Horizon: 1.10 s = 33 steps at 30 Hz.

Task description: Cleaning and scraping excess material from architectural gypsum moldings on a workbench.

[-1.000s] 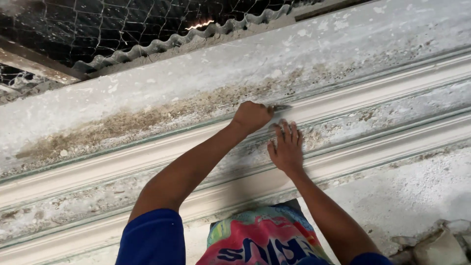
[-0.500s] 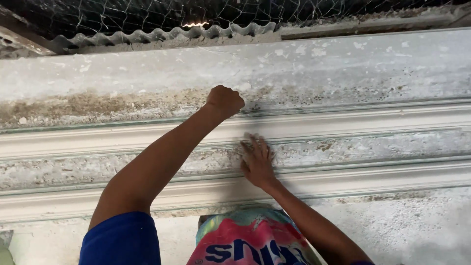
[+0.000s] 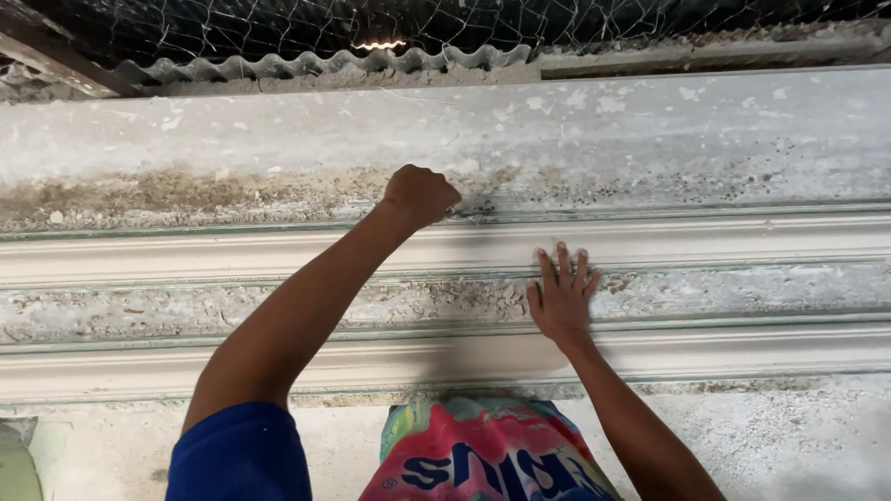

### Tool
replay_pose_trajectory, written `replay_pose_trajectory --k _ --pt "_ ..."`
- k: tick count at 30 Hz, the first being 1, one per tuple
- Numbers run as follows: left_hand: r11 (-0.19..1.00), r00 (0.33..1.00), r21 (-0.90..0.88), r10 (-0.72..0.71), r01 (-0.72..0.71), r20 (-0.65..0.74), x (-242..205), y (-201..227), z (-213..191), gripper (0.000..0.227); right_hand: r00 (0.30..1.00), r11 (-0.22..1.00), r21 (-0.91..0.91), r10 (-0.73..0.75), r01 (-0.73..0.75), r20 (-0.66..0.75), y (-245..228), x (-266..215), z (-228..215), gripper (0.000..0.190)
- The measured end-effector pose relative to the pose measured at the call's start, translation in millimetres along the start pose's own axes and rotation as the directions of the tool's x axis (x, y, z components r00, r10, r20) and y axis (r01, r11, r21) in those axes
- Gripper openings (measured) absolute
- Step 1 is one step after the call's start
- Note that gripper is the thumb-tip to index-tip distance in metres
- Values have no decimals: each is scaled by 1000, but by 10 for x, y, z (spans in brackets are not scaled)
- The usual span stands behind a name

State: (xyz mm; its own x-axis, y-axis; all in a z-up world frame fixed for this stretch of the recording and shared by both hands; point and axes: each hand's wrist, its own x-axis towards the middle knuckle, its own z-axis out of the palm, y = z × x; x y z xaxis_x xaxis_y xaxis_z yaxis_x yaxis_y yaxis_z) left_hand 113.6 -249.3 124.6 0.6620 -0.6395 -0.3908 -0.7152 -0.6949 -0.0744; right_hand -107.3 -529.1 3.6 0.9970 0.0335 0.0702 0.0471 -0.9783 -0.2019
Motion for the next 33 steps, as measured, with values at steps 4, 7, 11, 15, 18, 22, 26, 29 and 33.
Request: replay_pose_trajectory --k 4,7,11,15,18,22,26,29,33 --pt "996 999 -75 46 -47 -18 -630 -184 120 22 1000 1000 -12 9 -9 1 11 -18 -28 66" --pt "996 996 18 88 -87 -23 -1251 -460 194 34 998 998 -19 67 -67 -8 -19 32 -5 66" --pt "995 994 64 67 -72 87 -1874 -982 690 43 995 998 -58 22 -28 -102 27 -23 47 67" --pt "980 996 192 39 -55 85 -2122 -1261 876 43 997 999 10 37 -36 -68 -17 -7 12 62" --pt "981 993 167 107 -97 -52 -1761 -1015 676 39 998 1000 -17 25 -27 -66 -43 -13 -21 63" --pt "963 982 232 163 -136 -101 -1404 -1001 926 33 992 999 -32 -2 -2 -128 -17 -14 -25 62" --pt "977 992 188 116 -103 -57 -1767 -1139 856 37 990 1000 -15 -8 6 -137 8 -2 -20 58" --pt "972 994 212 107 -101 -17 -1899 -1296 946 39 987 999 -39 -7 1 -162 -23 29 14 61" --pt "956 983 245 177 -160 -50 -1477 -945 747 38 982 997 -83 -23 8 -186 -20 12 33 65"
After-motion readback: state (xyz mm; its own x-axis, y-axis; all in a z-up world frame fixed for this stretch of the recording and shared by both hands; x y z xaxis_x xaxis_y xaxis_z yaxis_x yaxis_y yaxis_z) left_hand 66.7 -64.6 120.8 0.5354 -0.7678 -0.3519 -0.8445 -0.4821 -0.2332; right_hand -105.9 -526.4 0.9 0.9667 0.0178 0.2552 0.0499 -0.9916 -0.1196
